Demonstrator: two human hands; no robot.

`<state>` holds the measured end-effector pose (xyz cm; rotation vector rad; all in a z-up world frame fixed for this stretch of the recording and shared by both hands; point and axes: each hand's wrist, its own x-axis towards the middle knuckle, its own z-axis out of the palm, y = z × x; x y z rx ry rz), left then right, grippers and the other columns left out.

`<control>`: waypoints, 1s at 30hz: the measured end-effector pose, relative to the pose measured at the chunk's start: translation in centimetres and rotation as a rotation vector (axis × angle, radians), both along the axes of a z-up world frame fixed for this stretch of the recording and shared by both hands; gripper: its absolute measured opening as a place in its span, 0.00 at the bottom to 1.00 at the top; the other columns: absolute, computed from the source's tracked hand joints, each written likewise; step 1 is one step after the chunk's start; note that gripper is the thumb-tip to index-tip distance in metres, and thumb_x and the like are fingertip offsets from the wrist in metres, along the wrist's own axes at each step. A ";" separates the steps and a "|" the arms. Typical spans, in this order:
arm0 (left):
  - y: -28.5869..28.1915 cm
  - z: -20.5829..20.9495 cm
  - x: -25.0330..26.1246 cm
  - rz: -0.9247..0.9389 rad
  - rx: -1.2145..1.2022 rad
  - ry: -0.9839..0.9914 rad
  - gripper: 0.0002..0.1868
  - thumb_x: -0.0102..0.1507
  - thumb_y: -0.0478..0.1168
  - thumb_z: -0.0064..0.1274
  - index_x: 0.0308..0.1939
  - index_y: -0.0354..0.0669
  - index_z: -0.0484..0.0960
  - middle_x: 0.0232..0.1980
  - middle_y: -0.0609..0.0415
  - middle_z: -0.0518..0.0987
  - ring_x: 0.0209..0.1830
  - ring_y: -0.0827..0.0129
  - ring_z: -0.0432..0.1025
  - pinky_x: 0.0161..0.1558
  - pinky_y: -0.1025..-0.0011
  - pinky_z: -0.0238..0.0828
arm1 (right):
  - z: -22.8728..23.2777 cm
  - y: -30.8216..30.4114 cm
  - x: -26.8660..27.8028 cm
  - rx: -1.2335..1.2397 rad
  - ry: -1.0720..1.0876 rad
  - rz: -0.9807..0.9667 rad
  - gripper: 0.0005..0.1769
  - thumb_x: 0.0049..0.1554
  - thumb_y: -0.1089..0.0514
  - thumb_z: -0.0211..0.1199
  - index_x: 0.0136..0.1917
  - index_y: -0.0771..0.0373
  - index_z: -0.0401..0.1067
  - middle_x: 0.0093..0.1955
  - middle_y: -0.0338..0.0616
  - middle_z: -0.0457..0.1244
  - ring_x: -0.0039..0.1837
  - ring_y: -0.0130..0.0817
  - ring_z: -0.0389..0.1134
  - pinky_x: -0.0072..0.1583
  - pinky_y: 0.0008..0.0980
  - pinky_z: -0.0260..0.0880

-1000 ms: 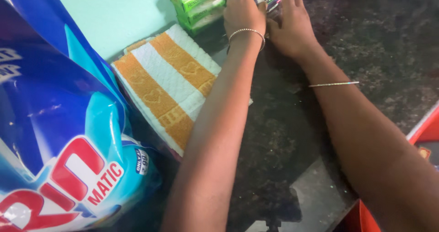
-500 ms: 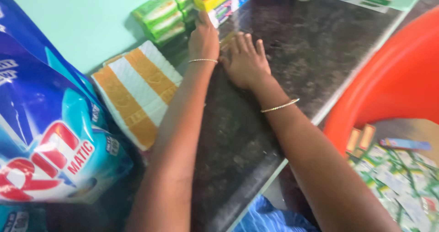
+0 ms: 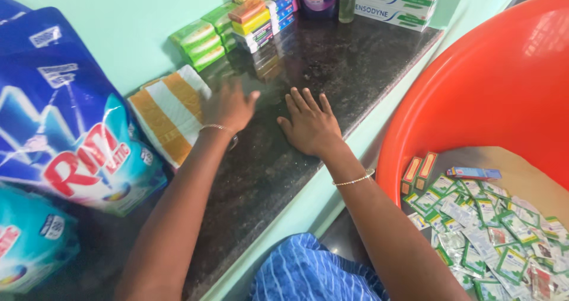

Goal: The person sorts small packaged items from a red basin onto a countertop. They pick up individual packets and boxes, then place them in neat stacks on the counter next to other household products.

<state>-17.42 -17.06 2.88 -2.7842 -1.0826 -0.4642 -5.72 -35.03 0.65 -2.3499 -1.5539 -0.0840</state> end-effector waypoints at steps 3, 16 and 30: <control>1.3 -0.6 -3.0 0.124 -0.176 0.004 0.41 0.66 0.69 0.37 0.75 0.49 0.60 0.81 0.47 0.51 0.79 0.36 0.43 0.72 0.34 0.34 | 0.0 -1.4 -0.4 0.021 -0.003 -0.002 0.39 0.64 0.36 0.40 0.80 0.60 0.50 0.85 0.45 0.41 0.84 0.44 0.37 0.79 0.53 0.33; -1.7 -2.4 0.3 0.080 -0.131 0.060 0.42 0.67 0.68 0.37 0.76 0.47 0.58 0.82 0.46 0.51 0.81 0.34 0.38 0.73 0.33 0.29 | -3.0 -16.6 1.3 0.284 0.196 0.106 0.37 0.60 0.41 0.57 0.76 0.62 0.60 0.81 0.51 0.50 0.82 0.52 0.46 0.76 0.55 0.47; -32.9 -7.1 15.0 -0.694 -0.307 -0.018 0.36 0.64 0.64 0.46 0.66 0.42 0.72 0.78 0.45 0.60 0.80 0.37 0.45 0.71 0.35 0.44 | -17.8 -46.3 15.1 0.228 0.399 -0.578 0.30 0.56 0.42 0.64 0.68 0.54 0.73 0.68 0.49 0.67 0.67 0.49 0.68 0.67 0.45 0.67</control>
